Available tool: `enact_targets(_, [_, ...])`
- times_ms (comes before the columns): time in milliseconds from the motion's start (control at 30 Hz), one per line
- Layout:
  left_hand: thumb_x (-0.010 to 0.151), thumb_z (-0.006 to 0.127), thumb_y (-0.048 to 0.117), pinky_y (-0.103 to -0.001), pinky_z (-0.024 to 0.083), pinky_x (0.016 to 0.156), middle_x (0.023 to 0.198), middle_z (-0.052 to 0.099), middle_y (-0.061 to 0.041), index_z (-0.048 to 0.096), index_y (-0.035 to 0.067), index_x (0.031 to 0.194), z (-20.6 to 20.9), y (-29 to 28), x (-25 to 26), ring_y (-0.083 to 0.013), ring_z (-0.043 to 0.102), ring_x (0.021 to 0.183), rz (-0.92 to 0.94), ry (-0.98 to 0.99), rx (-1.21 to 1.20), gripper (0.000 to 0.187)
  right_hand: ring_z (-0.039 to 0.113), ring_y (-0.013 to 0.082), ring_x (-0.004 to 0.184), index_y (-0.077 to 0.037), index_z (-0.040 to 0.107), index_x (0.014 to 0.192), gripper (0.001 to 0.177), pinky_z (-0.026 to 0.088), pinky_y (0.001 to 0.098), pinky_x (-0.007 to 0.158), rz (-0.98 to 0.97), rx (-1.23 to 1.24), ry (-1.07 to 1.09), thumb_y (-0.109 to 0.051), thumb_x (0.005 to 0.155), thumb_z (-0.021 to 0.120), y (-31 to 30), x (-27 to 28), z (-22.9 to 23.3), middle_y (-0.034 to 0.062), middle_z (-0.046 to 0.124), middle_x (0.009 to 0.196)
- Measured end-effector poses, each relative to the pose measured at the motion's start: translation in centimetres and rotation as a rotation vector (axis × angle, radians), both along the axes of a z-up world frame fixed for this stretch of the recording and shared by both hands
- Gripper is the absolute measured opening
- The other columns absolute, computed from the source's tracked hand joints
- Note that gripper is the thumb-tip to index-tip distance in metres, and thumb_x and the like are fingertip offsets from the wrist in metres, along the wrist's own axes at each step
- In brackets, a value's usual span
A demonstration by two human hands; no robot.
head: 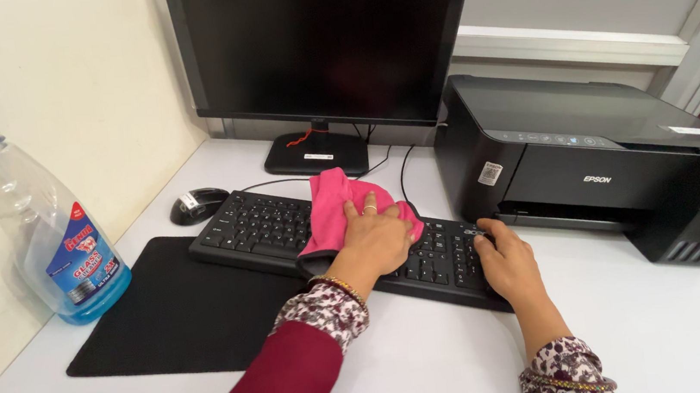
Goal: The person wipes the front and back of a computer keyboard with a cloth and wipes a computer mouse while it sits on a mousepad.
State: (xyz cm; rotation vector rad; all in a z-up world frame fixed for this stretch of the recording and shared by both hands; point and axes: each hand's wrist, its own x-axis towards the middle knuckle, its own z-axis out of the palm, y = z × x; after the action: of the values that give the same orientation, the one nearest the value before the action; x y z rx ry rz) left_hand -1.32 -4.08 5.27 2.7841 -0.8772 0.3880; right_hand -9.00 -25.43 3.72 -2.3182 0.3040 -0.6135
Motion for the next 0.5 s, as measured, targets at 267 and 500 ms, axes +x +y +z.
enact_targets(267, [0.100, 0.051, 0.036, -0.077, 0.020, 0.111, 0.138, 0.055, -0.013, 0.076, 0.014, 0.108, 0.7, 1.8, -4.0, -0.0484, 0.032, 0.145, -0.106, -0.031, 0.024, 0.034, 0.059, 0.0348, 0.129, -0.010, 0.065, 0.132, 0.041, 0.044, 0.0430, 0.108, 0.016, -0.031, -0.036, -0.028, 0.096, 0.057, -0.3, 0.3, -0.5, 0.0153, 0.067, 0.133])
enact_targets(500, [0.097, 0.057, 0.032, -0.077, 0.020, 0.111, 0.139, 0.053, -0.017, 0.076, 0.005, 0.102, 1.3, 2.6, -8.9, -0.0500, 0.032, 0.143, -0.140, -0.037, 0.000, 0.033, 0.057, 0.0354, 0.129, -0.012, 0.065, 0.132, 0.040, 0.043, 0.0438, 0.108, 0.001, -0.042, -0.022, -0.028, 0.096, 0.057, -0.4, 0.5, -0.6, 0.0154, 0.066, 0.134])
